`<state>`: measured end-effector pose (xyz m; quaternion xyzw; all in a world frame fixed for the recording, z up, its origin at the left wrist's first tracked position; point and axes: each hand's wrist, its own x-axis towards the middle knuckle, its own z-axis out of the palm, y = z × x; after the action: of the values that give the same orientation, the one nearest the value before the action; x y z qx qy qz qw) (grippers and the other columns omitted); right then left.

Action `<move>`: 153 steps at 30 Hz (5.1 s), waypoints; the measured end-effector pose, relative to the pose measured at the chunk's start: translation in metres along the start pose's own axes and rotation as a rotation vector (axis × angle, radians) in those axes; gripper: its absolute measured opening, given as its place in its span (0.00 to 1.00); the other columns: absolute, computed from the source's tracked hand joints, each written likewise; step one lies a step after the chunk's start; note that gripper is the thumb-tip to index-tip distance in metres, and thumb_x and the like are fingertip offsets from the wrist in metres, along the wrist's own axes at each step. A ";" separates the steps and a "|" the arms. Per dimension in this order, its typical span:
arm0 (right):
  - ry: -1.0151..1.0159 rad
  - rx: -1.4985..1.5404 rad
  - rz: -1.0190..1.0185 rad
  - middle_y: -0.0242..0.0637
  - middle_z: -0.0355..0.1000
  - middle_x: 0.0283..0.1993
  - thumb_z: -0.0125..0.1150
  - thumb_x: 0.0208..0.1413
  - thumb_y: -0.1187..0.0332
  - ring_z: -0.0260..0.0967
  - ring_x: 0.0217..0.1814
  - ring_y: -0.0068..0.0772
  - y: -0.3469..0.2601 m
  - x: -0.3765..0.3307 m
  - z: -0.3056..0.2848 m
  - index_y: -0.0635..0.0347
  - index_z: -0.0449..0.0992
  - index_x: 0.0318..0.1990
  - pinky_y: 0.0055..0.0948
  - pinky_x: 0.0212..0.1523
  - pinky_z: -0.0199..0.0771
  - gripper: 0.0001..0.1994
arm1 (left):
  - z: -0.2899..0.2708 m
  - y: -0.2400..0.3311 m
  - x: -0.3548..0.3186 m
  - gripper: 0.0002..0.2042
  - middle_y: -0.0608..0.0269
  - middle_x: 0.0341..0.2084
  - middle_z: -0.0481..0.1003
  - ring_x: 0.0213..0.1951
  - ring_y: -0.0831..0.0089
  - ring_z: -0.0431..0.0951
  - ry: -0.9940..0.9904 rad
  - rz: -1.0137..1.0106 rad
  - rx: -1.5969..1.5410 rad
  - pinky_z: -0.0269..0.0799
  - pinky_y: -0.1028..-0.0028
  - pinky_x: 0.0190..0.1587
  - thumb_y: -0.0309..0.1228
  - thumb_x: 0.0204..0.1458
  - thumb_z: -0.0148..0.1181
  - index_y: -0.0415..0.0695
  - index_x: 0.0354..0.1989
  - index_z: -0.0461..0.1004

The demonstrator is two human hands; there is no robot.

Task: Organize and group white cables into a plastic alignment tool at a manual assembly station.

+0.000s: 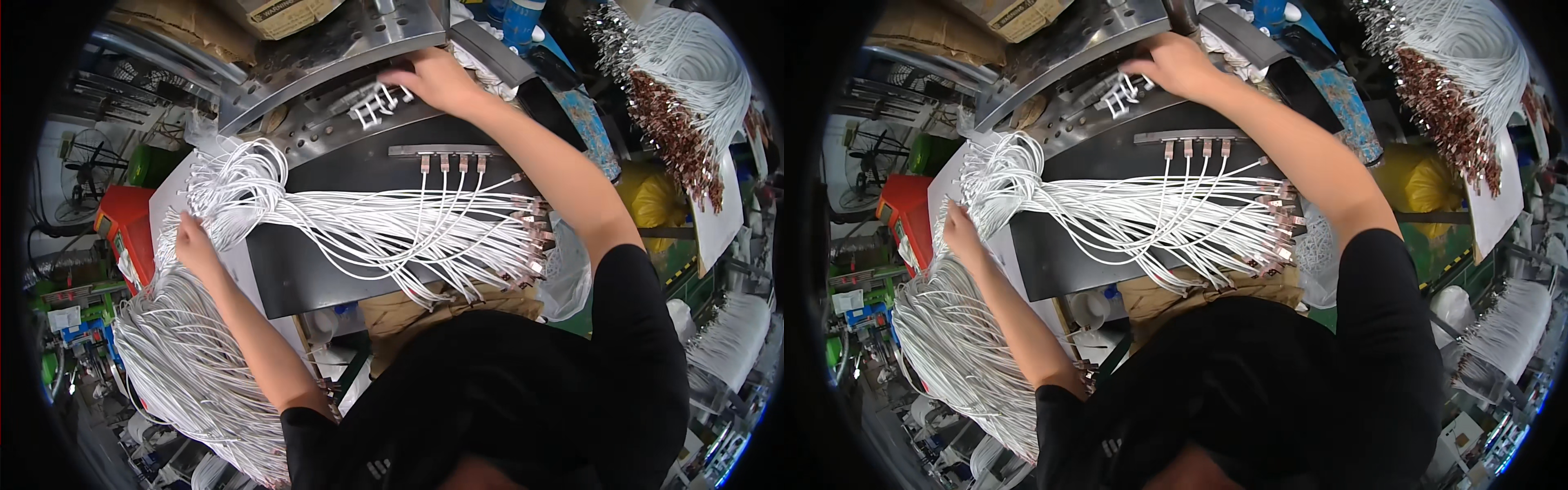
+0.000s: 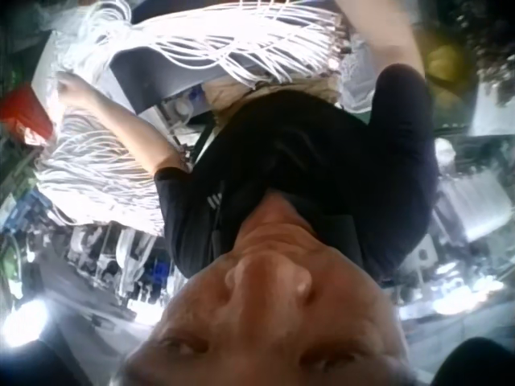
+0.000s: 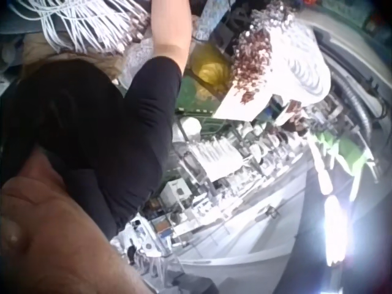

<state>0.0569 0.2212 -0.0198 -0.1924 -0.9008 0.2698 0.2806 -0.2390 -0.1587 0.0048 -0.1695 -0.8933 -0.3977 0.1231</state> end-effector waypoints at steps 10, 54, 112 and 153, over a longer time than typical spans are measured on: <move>-0.304 0.027 0.155 0.39 0.70 0.38 0.65 0.56 0.65 0.67 0.45 0.43 -0.019 -0.121 -0.084 0.57 0.78 0.45 0.37 0.46 0.68 0.12 | 0.063 0.171 -0.239 0.04 0.59 0.32 0.76 0.39 0.57 0.77 -0.689 0.981 -0.387 0.73 0.63 0.44 0.27 0.50 0.65 0.41 0.33 0.77; -0.034 -0.581 -0.184 0.54 0.73 0.54 0.49 0.63 0.50 0.70 0.59 0.47 -0.076 0.013 0.031 0.67 0.74 0.54 0.43 0.62 0.64 0.26 | 0.203 0.130 -0.064 0.19 0.40 0.52 0.73 0.55 0.48 0.74 -0.070 0.836 0.023 0.68 0.59 0.59 0.31 0.54 0.52 0.35 0.52 0.75; 0.136 -0.034 0.180 0.53 0.78 0.40 0.50 0.59 0.66 0.77 0.44 0.50 -0.040 0.022 0.091 0.63 0.78 0.49 0.41 0.48 0.76 0.16 | 0.251 0.144 -0.022 0.14 0.62 0.41 0.77 0.41 0.70 0.75 -0.271 -0.398 -1.213 0.70 0.69 0.44 0.33 0.58 0.61 0.41 0.49 0.76; 0.103 -0.522 -0.049 0.49 0.77 0.45 0.59 0.52 0.64 0.73 0.52 0.51 -0.014 0.016 0.051 0.62 0.80 0.40 0.42 0.52 0.74 0.13 | 0.206 0.184 -0.090 0.23 0.48 0.59 0.70 0.64 0.52 0.65 -0.018 0.799 0.309 0.48 0.51 0.69 0.32 0.52 0.52 0.40 0.57 0.72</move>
<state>0.0109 0.1992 -0.0408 -0.2500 -0.9288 0.0113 0.2732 -0.1009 0.0929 -0.0387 -0.4850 -0.8076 -0.1788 0.2837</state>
